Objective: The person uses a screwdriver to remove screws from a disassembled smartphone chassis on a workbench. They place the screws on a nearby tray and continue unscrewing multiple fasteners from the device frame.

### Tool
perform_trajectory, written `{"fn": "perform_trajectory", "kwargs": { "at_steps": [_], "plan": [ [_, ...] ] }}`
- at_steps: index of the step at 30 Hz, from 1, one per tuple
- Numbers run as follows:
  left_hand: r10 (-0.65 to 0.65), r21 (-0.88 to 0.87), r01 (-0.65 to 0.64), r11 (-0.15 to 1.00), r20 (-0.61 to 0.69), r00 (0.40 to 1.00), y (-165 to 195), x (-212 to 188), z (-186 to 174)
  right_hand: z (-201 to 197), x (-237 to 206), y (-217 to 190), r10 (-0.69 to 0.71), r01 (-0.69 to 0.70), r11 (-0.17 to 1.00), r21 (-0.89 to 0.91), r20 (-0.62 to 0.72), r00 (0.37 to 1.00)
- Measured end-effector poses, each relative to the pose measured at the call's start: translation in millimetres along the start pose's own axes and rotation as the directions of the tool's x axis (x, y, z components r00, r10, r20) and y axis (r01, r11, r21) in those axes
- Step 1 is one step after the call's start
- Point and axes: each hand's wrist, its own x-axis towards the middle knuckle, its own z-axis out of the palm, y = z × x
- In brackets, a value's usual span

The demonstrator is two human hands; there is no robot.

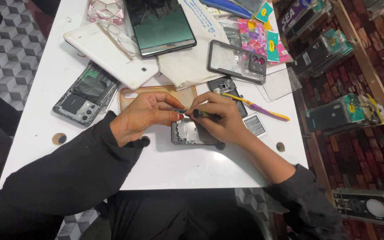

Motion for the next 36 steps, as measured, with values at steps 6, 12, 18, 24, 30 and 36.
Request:
{"fn": "perform_trajectory", "kwargs": {
  "at_steps": [6,12,18,24,30,36],
  "plan": [
    [-0.015,-0.048,0.015,0.999,0.005,1.0,-2.1,1.6,-1.4,-0.6,1.1,8.0,0.048,-0.049,0.991,0.122,0.014,0.999],
    [0.036,-0.008,-0.036,0.999,-0.01,0.999,-2.0,1.8,-4.8,-4.1,1.7,6.5,0.033,-0.031,0.998,0.054,-0.033,0.999],
    [0.035,0.013,-0.034,0.999,-0.055,0.998,-0.4,3.8,-5.4,-3.1,5.4,-12.7,0.084,-0.104,0.979,-0.175,-0.113,0.99],
    [0.186,-0.035,-0.193,0.981,-0.135,0.973,13.9,0.8,-9.3,-17.0,7.5,-14.1,-0.079,-0.019,0.89,-0.456,-0.195,0.978],
    [0.209,-0.078,-0.233,0.969,-0.232,0.95,26.5,1.6,-10.7,-7.0,7.6,15.3,0.453,-0.437,0.891,0.123,-0.2,0.869],
    [0.466,0.196,-0.431,0.881,-0.201,0.862,26.4,10.9,-8.9,-0.8,2.9,19.6,0.36,-0.339,0.933,0.121,-0.368,0.857]
  ]
}}
